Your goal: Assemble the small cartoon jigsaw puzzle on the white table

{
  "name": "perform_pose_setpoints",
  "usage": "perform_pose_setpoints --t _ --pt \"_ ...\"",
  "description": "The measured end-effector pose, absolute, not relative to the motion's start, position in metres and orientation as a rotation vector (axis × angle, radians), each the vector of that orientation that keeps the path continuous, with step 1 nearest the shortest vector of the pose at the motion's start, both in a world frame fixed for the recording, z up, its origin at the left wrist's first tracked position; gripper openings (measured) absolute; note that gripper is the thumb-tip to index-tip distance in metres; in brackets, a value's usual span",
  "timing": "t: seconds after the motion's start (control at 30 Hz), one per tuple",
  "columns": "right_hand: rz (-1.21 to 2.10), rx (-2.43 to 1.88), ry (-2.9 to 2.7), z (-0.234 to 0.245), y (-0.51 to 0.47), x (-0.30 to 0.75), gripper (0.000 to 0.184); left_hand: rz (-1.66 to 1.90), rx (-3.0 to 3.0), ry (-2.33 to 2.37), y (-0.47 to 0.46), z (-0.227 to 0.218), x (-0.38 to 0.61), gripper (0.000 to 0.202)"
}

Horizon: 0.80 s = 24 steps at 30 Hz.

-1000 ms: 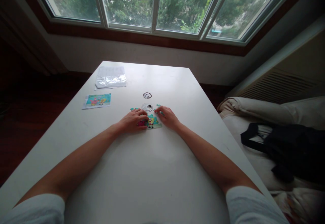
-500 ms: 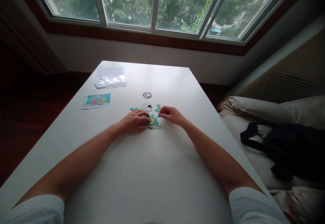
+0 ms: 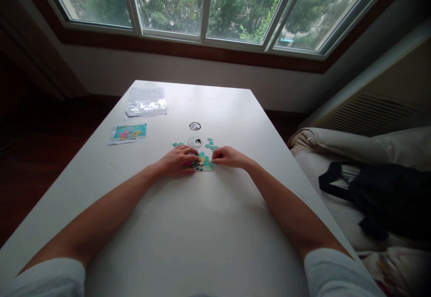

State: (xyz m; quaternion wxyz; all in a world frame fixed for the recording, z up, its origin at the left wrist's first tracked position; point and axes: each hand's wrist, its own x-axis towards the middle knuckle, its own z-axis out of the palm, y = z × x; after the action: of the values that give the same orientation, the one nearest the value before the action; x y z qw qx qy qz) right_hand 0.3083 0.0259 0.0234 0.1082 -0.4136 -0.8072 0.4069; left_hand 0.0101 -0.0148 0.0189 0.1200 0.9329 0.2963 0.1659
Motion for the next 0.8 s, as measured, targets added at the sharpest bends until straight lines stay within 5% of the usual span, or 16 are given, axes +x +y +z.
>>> perform_pose_setpoints --t 0.8 --pt "0.808 -1.257 -2.532 0.029 0.016 0.297 0.014 0.483 2.727 0.881 -0.015 0.018 0.01 0.04"
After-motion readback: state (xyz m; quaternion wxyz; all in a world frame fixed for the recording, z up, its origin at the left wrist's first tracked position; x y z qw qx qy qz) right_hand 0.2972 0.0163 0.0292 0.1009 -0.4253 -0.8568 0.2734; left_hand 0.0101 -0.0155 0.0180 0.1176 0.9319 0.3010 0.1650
